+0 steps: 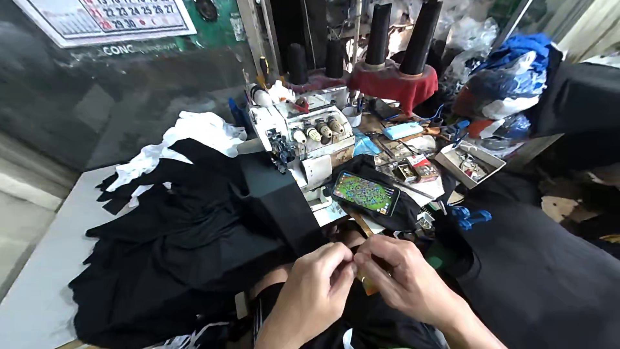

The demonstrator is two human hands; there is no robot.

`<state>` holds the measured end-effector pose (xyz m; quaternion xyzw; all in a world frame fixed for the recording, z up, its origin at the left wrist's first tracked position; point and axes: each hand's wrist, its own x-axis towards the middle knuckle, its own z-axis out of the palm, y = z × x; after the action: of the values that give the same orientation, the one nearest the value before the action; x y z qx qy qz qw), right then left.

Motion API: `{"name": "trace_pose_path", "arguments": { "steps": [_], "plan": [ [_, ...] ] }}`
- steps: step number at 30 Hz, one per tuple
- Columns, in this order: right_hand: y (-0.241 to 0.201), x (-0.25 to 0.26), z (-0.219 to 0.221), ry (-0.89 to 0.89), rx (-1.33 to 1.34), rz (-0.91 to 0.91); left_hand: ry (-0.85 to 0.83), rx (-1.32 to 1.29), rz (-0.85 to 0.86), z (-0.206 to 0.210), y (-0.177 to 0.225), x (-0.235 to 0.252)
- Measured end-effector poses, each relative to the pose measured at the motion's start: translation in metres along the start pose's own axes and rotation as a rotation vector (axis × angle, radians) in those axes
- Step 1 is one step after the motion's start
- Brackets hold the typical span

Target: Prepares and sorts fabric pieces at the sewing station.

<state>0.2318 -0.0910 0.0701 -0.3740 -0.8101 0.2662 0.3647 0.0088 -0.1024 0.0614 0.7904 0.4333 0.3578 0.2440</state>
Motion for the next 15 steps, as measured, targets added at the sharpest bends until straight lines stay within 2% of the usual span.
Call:
{"name": "trace_pose_path", "arguments": {
  "steps": [3, 6, 8, 11, 15],
  "plan": [
    [-0.002, -0.004, 0.002, -0.024, 0.007, -0.012, -0.106, 0.197, 0.099, -0.005, 0.001, -0.003],
    [-0.003, -0.002, 0.012, 0.047, 0.32, 0.043, -0.006, 0.234, 0.31, -0.005, 0.008, 0.005],
    [-0.002, 0.001, 0.019, 0.097, 0.52, 0.148, 0.04, 0.294, 0.399, -0.002, 0.015, 0.01],
    [0.002, 0.005, 0.026, 0.179, 0.674, 0.273, 0.098, 0.365, 0.428, 0.007, 0.019, 0.01],
    [0.005, 0.01, 0.025, 0.328, 0.673, 0.264, 0.24, 0.307, 0.379, 0.02, 0.011, 0.001]
  ]
}}
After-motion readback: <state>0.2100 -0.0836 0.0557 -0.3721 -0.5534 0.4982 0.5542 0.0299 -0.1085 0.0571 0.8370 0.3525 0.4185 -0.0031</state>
